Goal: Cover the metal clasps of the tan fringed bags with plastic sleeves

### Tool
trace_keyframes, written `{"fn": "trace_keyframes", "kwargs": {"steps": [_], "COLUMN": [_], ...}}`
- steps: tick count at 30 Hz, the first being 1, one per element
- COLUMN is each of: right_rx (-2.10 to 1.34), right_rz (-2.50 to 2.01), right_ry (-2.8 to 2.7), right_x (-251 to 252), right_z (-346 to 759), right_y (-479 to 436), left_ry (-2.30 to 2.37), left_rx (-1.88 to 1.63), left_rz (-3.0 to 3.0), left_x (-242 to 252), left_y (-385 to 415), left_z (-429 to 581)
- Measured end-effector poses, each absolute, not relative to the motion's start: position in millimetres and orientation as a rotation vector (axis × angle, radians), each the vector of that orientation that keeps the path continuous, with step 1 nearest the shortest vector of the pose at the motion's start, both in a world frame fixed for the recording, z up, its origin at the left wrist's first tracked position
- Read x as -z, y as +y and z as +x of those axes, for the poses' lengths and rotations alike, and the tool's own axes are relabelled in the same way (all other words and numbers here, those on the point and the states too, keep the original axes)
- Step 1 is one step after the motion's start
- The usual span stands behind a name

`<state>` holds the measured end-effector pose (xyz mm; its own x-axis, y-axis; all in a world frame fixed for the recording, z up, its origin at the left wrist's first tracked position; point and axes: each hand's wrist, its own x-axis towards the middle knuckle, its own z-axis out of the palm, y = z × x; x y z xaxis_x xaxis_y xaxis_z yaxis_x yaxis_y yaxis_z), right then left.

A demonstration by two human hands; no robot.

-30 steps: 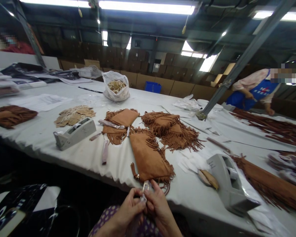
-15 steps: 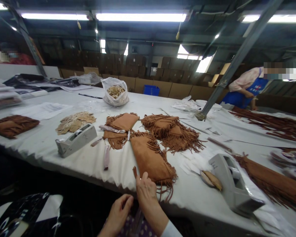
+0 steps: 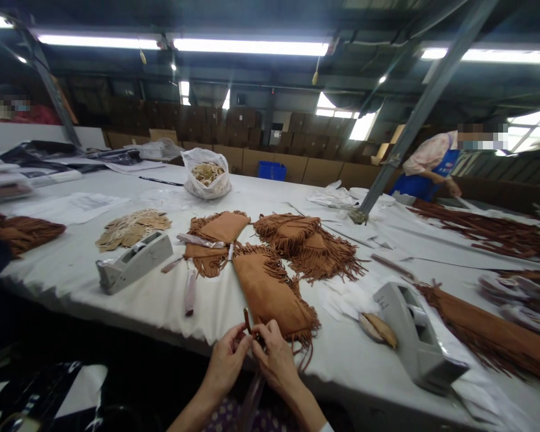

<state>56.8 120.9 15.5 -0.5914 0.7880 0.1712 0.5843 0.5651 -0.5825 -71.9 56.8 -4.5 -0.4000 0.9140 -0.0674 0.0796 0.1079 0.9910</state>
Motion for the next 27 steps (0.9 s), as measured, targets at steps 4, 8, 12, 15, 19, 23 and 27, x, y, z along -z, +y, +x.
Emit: {"fn": "trace_keyframes", "kwargs": {"steps": [4, 8, 12, 15, 19, 23, 27], "right_rx": [-0.781, -0.876, -1.131, -1.24, -1.125, -0.93, -0.851], "right_rz": [-1.032, -0.982, -0.964, -1.008, -1.004, -0.96, -0.926], "right_ry": [-2.317, -2.207, -1.967, -1.821, -1.839, -1.939, -1.95], "right_x": [-14, -14, -17, -24, -42, -59, -67], "right_z": [59, 62, 73, 81, 83, 82, 89], "right_y": [121, 119, 124, 130, 128, 120, 119], "left_ry": [1.636, 1.545, 1.438, 1.517, 1.685, 1.622, 1.296], "left_rx": [-1.437, -1.522, -1.56, -1.505, -1.392, -1.287, -1.188], "left_rz": [1.006, 0.984, 0.988, 1.06, 1.33, 1.501, 1.529], "left_x": [-3, -3, -5, -10, -16, -18, -19], "left_y": [71, 78, 82, 85, 85, 84, 86], "left_z": [-70, -64, -62, -61, -60, -59, -57]}}
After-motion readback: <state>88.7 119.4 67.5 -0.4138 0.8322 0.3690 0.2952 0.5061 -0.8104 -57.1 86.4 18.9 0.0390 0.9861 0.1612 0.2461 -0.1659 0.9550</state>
